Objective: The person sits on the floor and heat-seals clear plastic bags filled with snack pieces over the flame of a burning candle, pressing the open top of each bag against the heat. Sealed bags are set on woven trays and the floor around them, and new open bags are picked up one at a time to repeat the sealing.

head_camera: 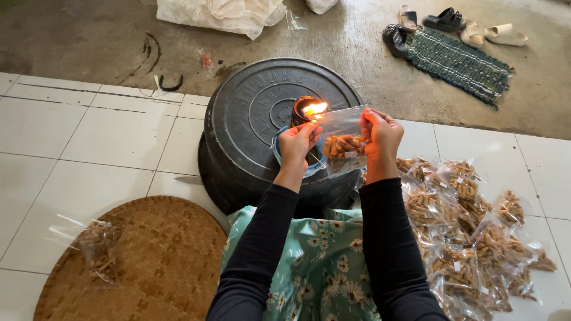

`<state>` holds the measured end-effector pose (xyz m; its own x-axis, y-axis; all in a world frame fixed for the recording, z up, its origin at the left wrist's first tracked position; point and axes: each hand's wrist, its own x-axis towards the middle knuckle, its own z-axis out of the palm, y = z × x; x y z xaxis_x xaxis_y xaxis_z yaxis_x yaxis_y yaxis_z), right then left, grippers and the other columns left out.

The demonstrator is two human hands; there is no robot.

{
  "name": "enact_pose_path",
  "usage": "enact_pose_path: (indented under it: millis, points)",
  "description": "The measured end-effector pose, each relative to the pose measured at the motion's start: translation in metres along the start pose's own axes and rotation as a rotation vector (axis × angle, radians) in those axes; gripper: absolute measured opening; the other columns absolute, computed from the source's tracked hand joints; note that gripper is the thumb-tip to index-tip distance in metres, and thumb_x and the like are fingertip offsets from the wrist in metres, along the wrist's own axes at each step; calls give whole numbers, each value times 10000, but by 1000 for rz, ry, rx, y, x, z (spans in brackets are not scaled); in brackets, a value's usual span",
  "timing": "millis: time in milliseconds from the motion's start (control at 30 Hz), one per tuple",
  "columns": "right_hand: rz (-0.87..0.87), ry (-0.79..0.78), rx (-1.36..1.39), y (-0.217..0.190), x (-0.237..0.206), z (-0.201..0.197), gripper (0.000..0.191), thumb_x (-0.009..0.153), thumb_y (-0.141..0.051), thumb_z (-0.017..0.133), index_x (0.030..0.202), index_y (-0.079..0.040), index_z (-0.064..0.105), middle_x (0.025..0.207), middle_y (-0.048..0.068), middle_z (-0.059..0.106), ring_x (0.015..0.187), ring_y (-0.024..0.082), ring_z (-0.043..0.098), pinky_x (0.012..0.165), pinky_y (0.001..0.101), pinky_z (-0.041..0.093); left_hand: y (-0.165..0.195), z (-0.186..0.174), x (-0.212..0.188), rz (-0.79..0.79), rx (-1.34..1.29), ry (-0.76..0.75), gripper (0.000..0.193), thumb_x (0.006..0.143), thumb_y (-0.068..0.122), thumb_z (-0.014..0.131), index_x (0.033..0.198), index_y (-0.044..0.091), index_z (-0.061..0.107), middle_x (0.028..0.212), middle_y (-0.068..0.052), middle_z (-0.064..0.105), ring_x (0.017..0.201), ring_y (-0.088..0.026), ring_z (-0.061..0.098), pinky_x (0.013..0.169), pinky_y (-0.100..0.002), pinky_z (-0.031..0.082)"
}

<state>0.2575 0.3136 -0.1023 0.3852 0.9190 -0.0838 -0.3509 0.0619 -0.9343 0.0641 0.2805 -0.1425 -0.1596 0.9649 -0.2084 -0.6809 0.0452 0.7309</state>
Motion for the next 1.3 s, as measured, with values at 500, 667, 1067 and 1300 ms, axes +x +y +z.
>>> enact_pose_path:
  millis: [500, 667, 1067, 1300]
  points:
    - [-12, -54, -18, 4, -1, 5, 90, 897, -22, 743, 949, 50, 730, 790, 108, 736, 579, 108, 620, 452, 202, 406, 3, -14, -4, -18, -23, -18, 133, 921, 48, 704, 987, -66, 721, 874, -109, 748, 767, -144, 719, 723, -261, 604]
    - [-12, -99, 26, 11, -6, 22, 105, 880, -21, 754, 938, 59, 717, 772, 107, 731, 565, 117, 646, 443, 215, 417, 14, -27, -8, -12, -36, 9, 140, 923, 63, 695, 1001, -53, 705, 900, -104, 748, 816, -152, 731, 755, -268, 610]
    - [36, -136, -7, 18, -29, 50, 110, 857, -37, 781, 907, 49, 732, 716, 110, 715, 501, 95, 575, 422, 213, 370, 41, -49, -23, 7, -4, 66, 137, 925, 75, 699, 995, -43, 706, 910, -113, 747, 837, -159, 733, 762, -269, 607]
    - [58, -186, -37, 29, -32, 53, 114, 859, -36, 770, 933, 45, 738, 729, 101, 718, 499, 83, 558, 436, 205, 373, 48, -63, -34, 23, 8, 83, 145, 920, 79, 701, 997, -44, 704, 918, -112, 747, 852, -160, 735, 771, -269, 610]
